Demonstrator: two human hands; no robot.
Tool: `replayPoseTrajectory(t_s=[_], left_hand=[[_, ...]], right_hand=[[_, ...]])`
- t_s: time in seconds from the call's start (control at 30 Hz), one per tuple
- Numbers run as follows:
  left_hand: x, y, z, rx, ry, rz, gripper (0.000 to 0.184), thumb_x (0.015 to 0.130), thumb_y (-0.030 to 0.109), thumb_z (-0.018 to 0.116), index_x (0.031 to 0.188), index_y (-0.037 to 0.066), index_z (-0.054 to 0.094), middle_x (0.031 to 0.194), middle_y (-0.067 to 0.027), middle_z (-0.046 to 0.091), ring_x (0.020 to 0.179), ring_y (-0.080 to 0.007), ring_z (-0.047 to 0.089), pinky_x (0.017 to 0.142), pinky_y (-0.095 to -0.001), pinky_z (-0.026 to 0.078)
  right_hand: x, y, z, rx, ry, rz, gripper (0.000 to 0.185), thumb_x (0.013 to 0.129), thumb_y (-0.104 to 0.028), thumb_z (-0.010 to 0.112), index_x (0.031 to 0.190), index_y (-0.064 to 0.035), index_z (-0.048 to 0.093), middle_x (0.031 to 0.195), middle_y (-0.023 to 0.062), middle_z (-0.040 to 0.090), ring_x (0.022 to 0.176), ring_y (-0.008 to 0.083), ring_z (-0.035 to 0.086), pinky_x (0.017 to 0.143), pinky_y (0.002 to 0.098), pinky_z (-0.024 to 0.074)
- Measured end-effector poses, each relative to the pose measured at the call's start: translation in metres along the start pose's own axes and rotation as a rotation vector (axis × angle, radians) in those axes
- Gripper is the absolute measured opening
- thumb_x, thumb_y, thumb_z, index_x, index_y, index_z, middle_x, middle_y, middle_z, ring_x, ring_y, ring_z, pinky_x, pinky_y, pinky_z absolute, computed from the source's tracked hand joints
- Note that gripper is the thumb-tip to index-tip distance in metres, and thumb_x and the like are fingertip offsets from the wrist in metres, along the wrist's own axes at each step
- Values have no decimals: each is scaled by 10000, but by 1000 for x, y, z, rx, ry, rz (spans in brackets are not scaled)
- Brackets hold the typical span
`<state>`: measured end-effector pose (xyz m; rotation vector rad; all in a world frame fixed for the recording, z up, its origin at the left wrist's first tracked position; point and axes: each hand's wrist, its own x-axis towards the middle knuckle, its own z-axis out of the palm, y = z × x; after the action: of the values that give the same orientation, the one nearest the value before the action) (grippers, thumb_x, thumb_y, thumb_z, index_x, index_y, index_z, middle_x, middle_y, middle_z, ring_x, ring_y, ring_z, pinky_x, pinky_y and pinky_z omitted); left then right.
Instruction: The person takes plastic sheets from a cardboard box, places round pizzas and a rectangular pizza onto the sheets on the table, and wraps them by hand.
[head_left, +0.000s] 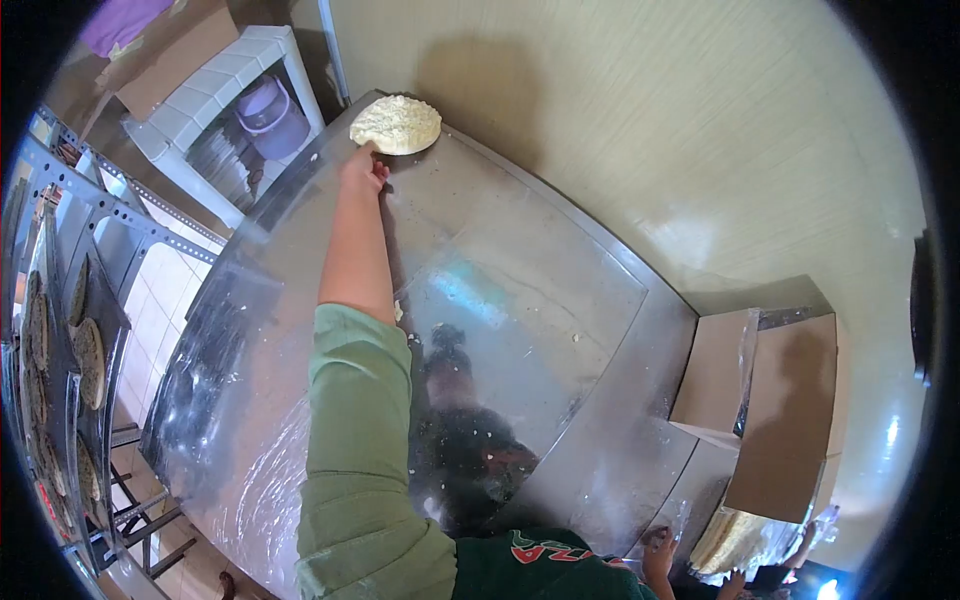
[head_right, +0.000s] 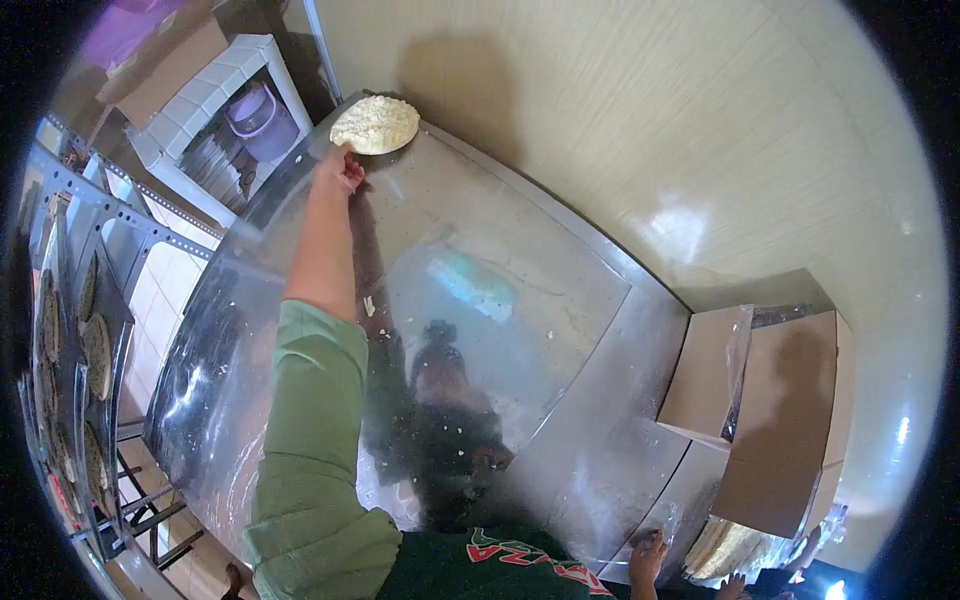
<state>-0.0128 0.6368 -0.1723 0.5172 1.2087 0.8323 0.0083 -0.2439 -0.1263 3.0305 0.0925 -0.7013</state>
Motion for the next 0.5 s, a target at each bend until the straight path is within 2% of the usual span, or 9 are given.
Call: replayPoseTrajectory(t_s=[0.07, 0.17, 0.27, 0.33, 0.37, 0.4, 0.47, 0.5], left_hand=[[1, -7, 4, 26, -8, 19, 149, 809, 212, 579, 851, 76, 536, 706, -41, 487, 651, -141, 473, 535, -322, 444], [-27, -21, 4, -190, -73, 156, 234, 827, 212, 524, 996, 51, 534, 907, -83, 552, 814, -188, 545, 671, -372, 481], [-59, -38, -17, -535, -275, 269, 372, 819, 203, 477, 1149, 32, 468, 1158, -117, 506, 1057, -237, 504, 880, -412, 430], [-92, -44, -48, -649, -582, 388, 530, 773, 195, 467, 1265, 22, 369, 1308, -143, 400, 1220, -293, 371, 1019, -462, 295], [-106, -49, -67, -686, -627, 367, 577, 746, 205, 480, 1279, 21, 357, 1331, -150, 373, 1236, -307, 347, 1026, -474, 280], [-121, -53, -86, -720, -673, 340, 625, 719, 215, 494, 1294, 20, 344, 1353, -158, 346, 1252, -320, 322, 1034, -487, 265], [-161, -60, -114, -747, -583, 301, 668, 698, 257, 494, 1299, 11, 337, 1351, -168, 342, 1253, -345, 310, 1047, -506, 228], [-176, -65, -127, -684, -607, 286, 680, 716, 313, 480, 1309, 18, 326, 1356, -168, 334, 1259, -351, 299, 1050, -514, 212]], right_hand=[[1, 2, 1, 13, 11, -9, 632, 743, -87, 541, 1315, -59, 274, 1160, 238, 395, 1060, 396, 438, 906, 440, 383], [1, 10, 10, -37, 58, -29, 635, 741, -61, 544, 1315, -63, 271, 1159, 237, 398, 1073, 390, 427, 917, 440, 372], [-4, 13, 13, -28, 119, -67, 630, 743, -54, 548, 1312, -65, 277, 1155, 233, 407, 1089, 389, 411, 933, 445, 355], [-8, 11, 12, 25, 151, -53, 585, 752, -65, 549, 1289, -55, 316, 1155, 227, 414, 1096, 392, 402, 940, 454, 344], [-8, 10, 13, 61, 162, -24, 547, 760, -76, 551, 1267, -44, 350, 1157, 224, 417, 1097, 394, 398, 941, 461, 338], [-5, 17, 19, -38, 224, -59, 494, 768, -100, 550, 1230, -30, 389, 1151, 218, 423, 1091, 389, 403, 932, 457, 343], [-1, 25, 24, -162, 276, -96, 397, 780, -168, 550, 1132, -1, 472, 1125, 218, 443, 1073, 375, 418, 908, 444, 359], [7, 43, 45, -281, 441, -152, 383, 782, -180, 539, 1118, -6, 484, 1095, 210, 466, 1039, 361, 442, 896, 428, 369]])
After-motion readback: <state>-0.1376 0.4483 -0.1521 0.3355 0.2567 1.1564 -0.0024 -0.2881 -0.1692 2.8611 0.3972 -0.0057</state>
